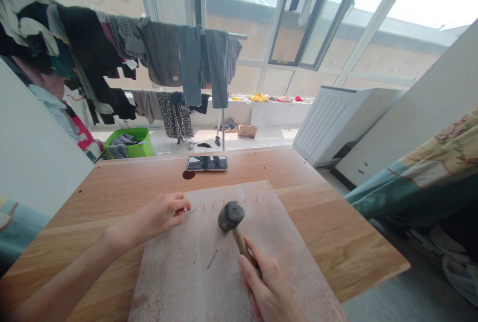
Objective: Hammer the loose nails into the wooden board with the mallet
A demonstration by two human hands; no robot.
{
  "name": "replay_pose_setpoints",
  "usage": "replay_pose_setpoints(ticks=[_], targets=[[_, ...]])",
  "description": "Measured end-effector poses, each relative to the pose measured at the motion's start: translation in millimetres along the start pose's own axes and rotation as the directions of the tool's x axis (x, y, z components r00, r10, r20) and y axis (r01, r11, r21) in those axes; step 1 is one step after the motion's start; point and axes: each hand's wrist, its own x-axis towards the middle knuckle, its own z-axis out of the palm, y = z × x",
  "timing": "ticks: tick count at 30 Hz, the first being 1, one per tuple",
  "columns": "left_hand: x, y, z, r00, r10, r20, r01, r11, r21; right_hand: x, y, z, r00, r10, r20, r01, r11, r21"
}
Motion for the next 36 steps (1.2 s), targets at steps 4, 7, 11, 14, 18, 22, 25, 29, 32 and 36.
replay_pose_setpoints(ticks=[4, 7, 11, 14, 18, 22, 25, 29, 32, 36], targets=[[1, 1, 5.8, 0.999, 0.043, -0.033, -0.042, 0.998, 0.041, 0, 0, 0, 1.000, 0.012, 0.007, -0.012, 1.000, 0.003], [1, 1, 8.8, 0.992, 0.084, -0.099, -0.085, 0.996, -0.007, -1, -1, 1, 1.000, 0.010, 0.007, -0.010, 1.000, 0.001], [5, -2, 20.6, 0.967, 0.077, -0.244, -0.128, 0.971, -0.201, 0, -3, 1, 1.000, 0.020, -0.004, -0.020, 1.000, 0.000], [9, -6, 32.5, 0.945, 0.026, -0.326, -0.140, 0.934, -0.329, 0, -2, 0, 1.000, 0.013, -0.001, -0.013, 1.000, -0.005], [10, -11, 42.3, 0.931, -0.029, -0.364, -0.127, 0.909, -0.397, 0, -5, 0, 1.000, -0.008, 0.010, 0.008, 1.000, -0.013], [10, -14, 45.3, 0.925, -0.067, -0.374, -0.113, 0.891, -0.440, 3, -26, 6, 0.999, -0.010, 0.035, 0.010, 1.000, 0.003], [11, -15, 46.3, 0.924, -0.083, -0.374, -0.112, 0.875, -0.470, 11, -50, 15, 0.993, -0.047, 0.110, 0.051, 0.998, -0.035], [12, -13, 46.1, 0.925, -0.079, -0.372, -0.124, 0.862, -0.491, 23, -74, 29, 0.984, -0.103, 0.148, 0.115, 0.990, -0.078], [13, -12, 45.2, 0.924, -0.072, -0.376, -0.126, 0.870, -0.477, 29, -79, 37, 0.979, -0.132, 0.156, 0.146, 0.986, -0.079], [12, -13, 44.7, 0.916, -0.067, -0.395, -0.121, 0.894, -0.431, 32, -77, 42, 0.974, -0.147, 0.170, 0.169, 0.978, -0.121]])
